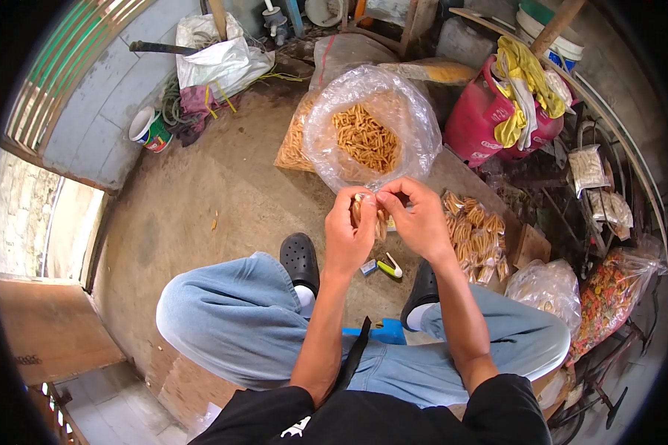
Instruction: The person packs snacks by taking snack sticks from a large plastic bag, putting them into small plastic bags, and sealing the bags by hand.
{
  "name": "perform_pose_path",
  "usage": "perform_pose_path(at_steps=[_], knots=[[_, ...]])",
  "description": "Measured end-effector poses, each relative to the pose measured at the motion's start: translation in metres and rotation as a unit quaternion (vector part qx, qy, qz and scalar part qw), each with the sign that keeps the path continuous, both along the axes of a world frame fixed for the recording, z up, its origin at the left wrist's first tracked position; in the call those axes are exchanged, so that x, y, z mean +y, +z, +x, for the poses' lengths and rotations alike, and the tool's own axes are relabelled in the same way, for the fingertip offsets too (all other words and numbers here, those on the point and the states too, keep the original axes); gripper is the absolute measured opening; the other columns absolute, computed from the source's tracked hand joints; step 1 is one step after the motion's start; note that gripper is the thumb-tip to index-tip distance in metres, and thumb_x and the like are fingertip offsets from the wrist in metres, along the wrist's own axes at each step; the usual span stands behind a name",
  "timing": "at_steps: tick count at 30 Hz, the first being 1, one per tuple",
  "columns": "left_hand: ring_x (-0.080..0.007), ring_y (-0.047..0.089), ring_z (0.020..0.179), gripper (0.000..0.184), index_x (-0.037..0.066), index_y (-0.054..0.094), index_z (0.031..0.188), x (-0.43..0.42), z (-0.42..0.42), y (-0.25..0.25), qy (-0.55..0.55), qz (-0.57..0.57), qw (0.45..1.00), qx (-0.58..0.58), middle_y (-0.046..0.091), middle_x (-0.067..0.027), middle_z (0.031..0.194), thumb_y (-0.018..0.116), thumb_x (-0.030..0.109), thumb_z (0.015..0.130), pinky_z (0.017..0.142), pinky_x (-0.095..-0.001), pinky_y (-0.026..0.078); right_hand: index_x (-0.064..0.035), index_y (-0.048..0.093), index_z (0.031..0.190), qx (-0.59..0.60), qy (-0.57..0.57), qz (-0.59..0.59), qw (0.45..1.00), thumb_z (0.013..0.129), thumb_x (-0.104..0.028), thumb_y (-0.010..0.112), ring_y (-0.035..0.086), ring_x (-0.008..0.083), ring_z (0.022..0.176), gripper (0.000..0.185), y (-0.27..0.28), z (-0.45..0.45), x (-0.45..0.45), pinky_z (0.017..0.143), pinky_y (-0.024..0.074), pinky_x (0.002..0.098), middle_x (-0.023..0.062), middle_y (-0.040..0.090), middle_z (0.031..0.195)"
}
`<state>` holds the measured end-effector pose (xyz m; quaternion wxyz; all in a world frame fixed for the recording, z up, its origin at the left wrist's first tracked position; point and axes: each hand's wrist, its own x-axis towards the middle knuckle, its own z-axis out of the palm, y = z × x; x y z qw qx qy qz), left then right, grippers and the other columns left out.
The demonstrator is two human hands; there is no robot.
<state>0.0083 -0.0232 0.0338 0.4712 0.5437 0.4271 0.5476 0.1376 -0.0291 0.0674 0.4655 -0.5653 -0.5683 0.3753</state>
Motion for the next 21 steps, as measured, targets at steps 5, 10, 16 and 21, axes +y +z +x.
perform_pose_path(at_steps=[5,10,16,21], knots=[[-0.0068,0.048,0.06,0.008,0.002,0.054,0.091,0.003,-0.002,-0.01,0.038,0.038,0.998,0.046,0.055,-0.0032,0.068,0.056,0.01,0.091,0.053,-0.0244,0.041,0.001,0.064,0.09,-0.061,-0.013,0.005,0.998,0.088,-0.014,0.063,0.059,0.0118,0.071,0.015,-0.012,-0.001,0.004,0.063,0.0461,0.0275,0.0065,0.065,0.079],[-0.0062,0.052,0.063,0.008,0.004,0.051,0.092,0.005,-0.008,-0.029,0.007,-0.004,0.998,0.066,0.053,-0.0008,0.076,0.052,0.011,0.094,0.054,-0.023,0.044,-0.0023,0.065,0.089,0.256,-0.031,-0.194,0.947,0.091,-0.026,0.06,0.058,0.0117,0.071,0.024,-0.079,0.027,0.027,0.061,0.0461,0.0279,0.0001,0.064,0.082],[-0.0052,0.047,0.06,0.007,0.002,0.055,0.088,0.003,-0.006,-0.027,-0.019,-0.034,0.999,-0.019,0.054,-0.0003,0.067,0.055,0.009,0.089,0.054,-0.0232,0.04,-0.0015,0.059,0.112,-0.217,-0.016,-0.316,0.923,0.07,-0.044,0.076,0.063,0.0336,0.098,0.062,-0.285,0.045,-0.02,0.085,0.0488,0.0422,0.0214,0.064,0.105],[-0.005,0.05,0.062,0.008,0.002,0.055,0.089,-0.003,-0.011,-0.012,-0.069,-0.003,0.998,0.013,0.055,-0.0007,0.073,0.052,0.01,0.092,0.054,-0.0222,0.041,-0.0015,0.039,0.132,-0.443,0.101,-0.299,0.839,0.068,-0.036,0.079,0.051,0.0381,0.112,0.083,-0.3,0.018,-0.085,0.087,0.048,0.0486,0.0222,0.051,0.121]])
